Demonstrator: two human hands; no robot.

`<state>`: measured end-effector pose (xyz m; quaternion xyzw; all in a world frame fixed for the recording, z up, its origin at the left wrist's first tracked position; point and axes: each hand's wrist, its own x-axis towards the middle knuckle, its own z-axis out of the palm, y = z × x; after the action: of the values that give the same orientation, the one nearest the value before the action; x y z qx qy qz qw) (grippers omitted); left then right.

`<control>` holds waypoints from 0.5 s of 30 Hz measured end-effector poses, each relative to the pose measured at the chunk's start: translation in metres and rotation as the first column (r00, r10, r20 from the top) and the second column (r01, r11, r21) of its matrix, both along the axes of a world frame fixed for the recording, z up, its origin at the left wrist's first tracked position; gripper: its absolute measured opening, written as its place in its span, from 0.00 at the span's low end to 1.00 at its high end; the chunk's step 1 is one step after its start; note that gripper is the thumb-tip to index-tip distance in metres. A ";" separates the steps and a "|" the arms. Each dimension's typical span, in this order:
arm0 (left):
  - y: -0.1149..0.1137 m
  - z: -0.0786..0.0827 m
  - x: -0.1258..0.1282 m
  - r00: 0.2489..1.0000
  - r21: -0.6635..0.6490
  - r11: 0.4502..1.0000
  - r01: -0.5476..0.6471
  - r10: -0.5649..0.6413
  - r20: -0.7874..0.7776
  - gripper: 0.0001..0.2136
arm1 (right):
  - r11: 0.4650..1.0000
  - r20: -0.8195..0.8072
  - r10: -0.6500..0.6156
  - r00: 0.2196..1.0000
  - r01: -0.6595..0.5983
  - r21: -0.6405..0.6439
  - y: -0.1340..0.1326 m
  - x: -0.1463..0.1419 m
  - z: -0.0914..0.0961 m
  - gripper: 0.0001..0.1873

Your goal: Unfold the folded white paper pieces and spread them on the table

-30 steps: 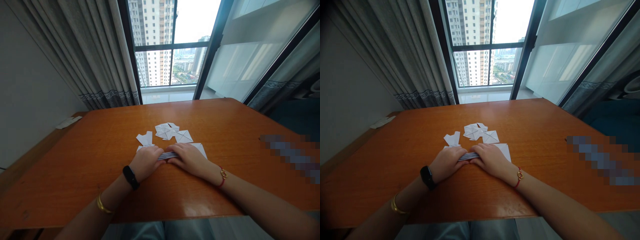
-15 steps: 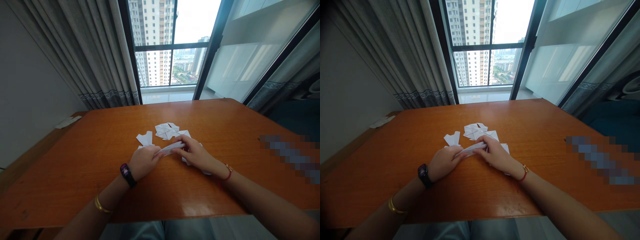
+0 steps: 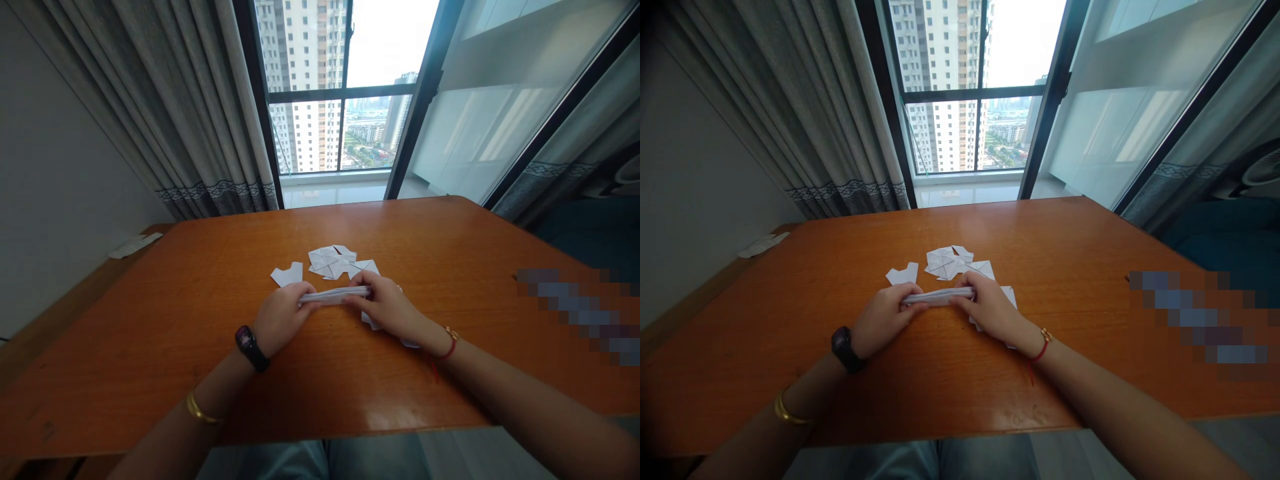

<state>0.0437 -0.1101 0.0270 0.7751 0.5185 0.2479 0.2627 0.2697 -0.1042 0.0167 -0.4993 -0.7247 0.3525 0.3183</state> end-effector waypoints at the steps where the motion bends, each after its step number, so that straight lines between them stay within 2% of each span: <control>1: 0.000 0.001 -0.001 0.995 0.048 0.999 0.013 -0.008 -0.095 0.07 | 0.994 0.115 0.014 0.993 -0.025 0.103 -0.001 -0.001 -0.001 0.05; 3: 0.000 0.001 -0.002 0.977 0.067 0.997 0.039 -0.024 -0.211 0.06 | 0.961 0.294 0.036 0.955 -0.114 0.252 -0.001 -0.003 -0.004 0.01; 5: -0.001 0.000 -0.001 0.964 0.053 0.997 0.058 -0.042 -0.262 0.07 | 0.933 0.378 0.064 0.923 -0.190 0.306 -0.001 -0.005 -0.007 0.03; 11: -0.002 0.002 -0.001 0.950 0.044 0.999 -0.030 0.042 -0.309 0.08 | 0.935 0.391 0.119 0.913 -0.235 0.265 -0.001 -0.004 -0.009 0.06; 15: 0.000 0.004 -0.007 0.978 -0.032 0.999 -0.043 0.036 -0.207 0.10 | 0.943 0.417 0.088 0.905 -0.211 0.258 0.002 -0.001 -0.006 0.07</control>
<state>0.0370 -0.1096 0.0313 0.7813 0.5626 0.1620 0.2164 0.2689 -0.1027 0.0103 -0.4495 -0.8554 0.1536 0.2066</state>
